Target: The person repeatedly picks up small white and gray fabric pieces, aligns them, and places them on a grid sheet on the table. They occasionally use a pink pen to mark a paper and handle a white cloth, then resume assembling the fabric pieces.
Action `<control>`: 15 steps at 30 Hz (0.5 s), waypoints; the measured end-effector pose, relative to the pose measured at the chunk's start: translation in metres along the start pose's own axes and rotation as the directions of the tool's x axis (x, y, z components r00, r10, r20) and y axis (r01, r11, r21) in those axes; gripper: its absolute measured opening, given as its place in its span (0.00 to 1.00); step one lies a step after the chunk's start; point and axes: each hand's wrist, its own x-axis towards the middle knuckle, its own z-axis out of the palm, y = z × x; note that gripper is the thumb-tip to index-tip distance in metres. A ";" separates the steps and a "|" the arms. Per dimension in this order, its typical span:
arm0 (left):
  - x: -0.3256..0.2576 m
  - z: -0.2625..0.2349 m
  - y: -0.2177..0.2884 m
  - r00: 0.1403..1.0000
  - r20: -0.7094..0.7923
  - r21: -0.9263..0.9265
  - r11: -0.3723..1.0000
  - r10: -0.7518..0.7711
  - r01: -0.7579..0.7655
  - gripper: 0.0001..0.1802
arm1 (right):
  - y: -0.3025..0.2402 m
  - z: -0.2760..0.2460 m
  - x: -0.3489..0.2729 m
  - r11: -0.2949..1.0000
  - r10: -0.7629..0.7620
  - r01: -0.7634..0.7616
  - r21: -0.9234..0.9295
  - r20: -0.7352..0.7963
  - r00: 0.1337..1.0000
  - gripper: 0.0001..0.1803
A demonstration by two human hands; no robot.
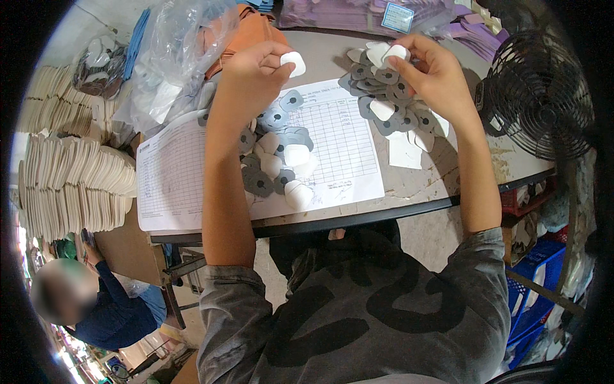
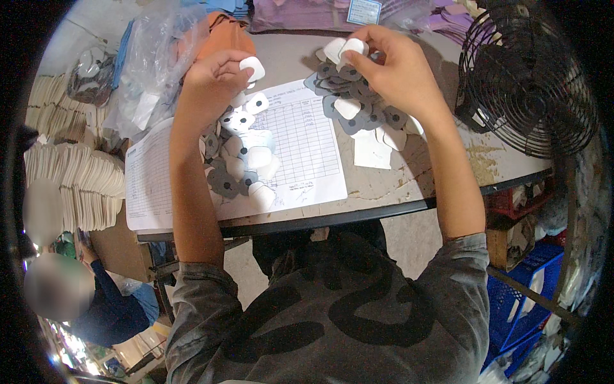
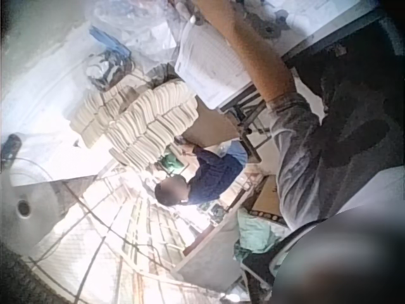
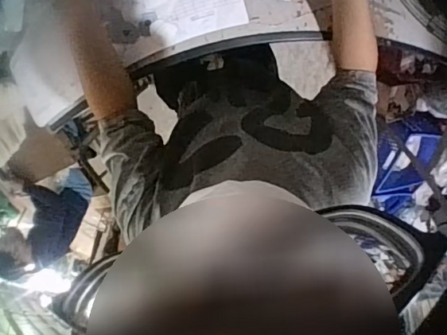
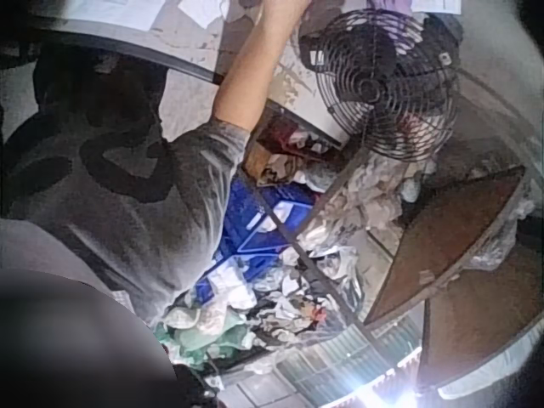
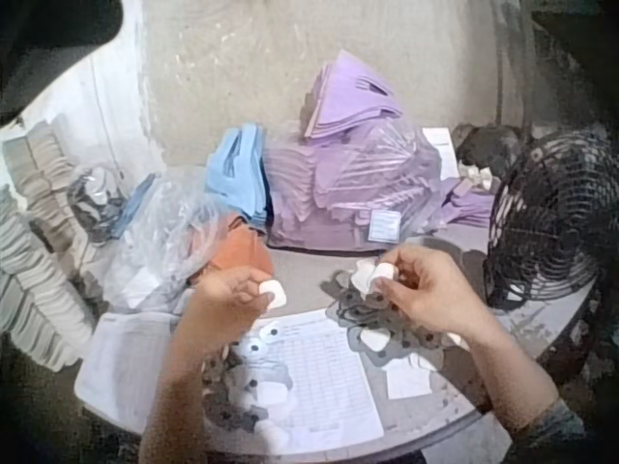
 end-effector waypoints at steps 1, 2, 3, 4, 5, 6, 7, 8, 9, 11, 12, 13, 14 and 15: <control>-0.001 0.000 -0.003 0.998 -0.012 0.059 0.997 0.054 -0.054 0.14 | 0.001 -0.002 0.000 0.990 -0.028 0.028 -0.140 0.001 1.000 0.12; -0.002 -0.001 -0.006 0.992 -0.014 0.107 0.986 0.128 -0.126 0.14 | 0.001 -0.002 0.000 0.959 -0.057 0.056 -0.276 0.006 0.998 0.13; -0.003 -0.002 -0.009 0.982 -0.001 0.232 0.955 0.187 -0.182 0.12 | 0.002 -0.003 -0.001 0.909 -0.060 0.055 -0.414 0.002 0.998 0.14; -0.004 -0.003 -0.012 0.964 0.030 0.340 0.905 0.263 -0.257 0.11 | 0.001 -0.002 -0.001 0.893 -0.082 0.067 -0.445 -0.014 0.997 0.16; -0.004 -0.002 -0.014 0.941 0.062 0.433 0.841 0.332 -0.325 0.10 | 0.001 -0.002 -0.001 0.873 -0.080 0.049 -0.485 -0.043 0.996 0.17; -0.007 0.000 -0.017 0.949 0.063 0.418 0.855 0.310 -0.307 0.09 | 0.001 -0.001 -0.001 0.854 -0.088 0.042 -0.519 -0.064 0.994 0.18; -0.009 0.003 -0.020 0.957 0.054 0.398 0.873 0.286 -0.283 0.08 | 0.001 0.000 -0.001 0.854 -0.082 0.029 -0.520 -0.078 0.994 0.18; -0.010 0.005 -0.022 0.967 0.052 0.379 0.891 0.250 -0.251 0.07 | 0.000 0.001 -0.001 0.856 -0.087 0.032 -0.516 -0.083 0.993 0.18; -0.011 0.006 -0.024 0.971 0.089 0.405 0.883 0.220 -0.237 0.06 | 0.000 0.002 -0.002 0.860 -0.094 0.038 -0.509 -0.084 0.992 0.17; -0.013 0.008 -0.025 0.979 0.168 0.466 0.865 0.118 -0.184 0.08 | -0.002 0.005 -0.002 0.893 -0.103 0.059 -0.446 -0.076 0.992 0.17; -0.011 0.008 -0.024 0.976 0.185 0.446 0.876 0.113 -0.186 0.12 | -0.003 0.006 -0.003 0.909 -0.111 0.074 -0.410 -0.068 0.991 0.17; -0.011 0.009 -0.023 0.978 0.176 0.471 0.863 0.113 -0.184 0.12 | -0.004 0.008 -0.003 0.913 -0.105 0.074 -0.402 -0.057 0.993 0.16; -0.011 0.010 -0.021 0.980 0.167 0.493 0.852 0.108 -0.178 0.12 | -0.005 0.009 -0.004 0.916 -0.100 0.073 -0.394 -0.046 0.994 0.16; -0.011 0.011 -0.019 0.981 0.163 0.516 0.838 0.107 -0.177 0.13 | -0.006 0.010 -0.004 0.919 -0.093 0.072 -0.387 -0.036 0.995 0.15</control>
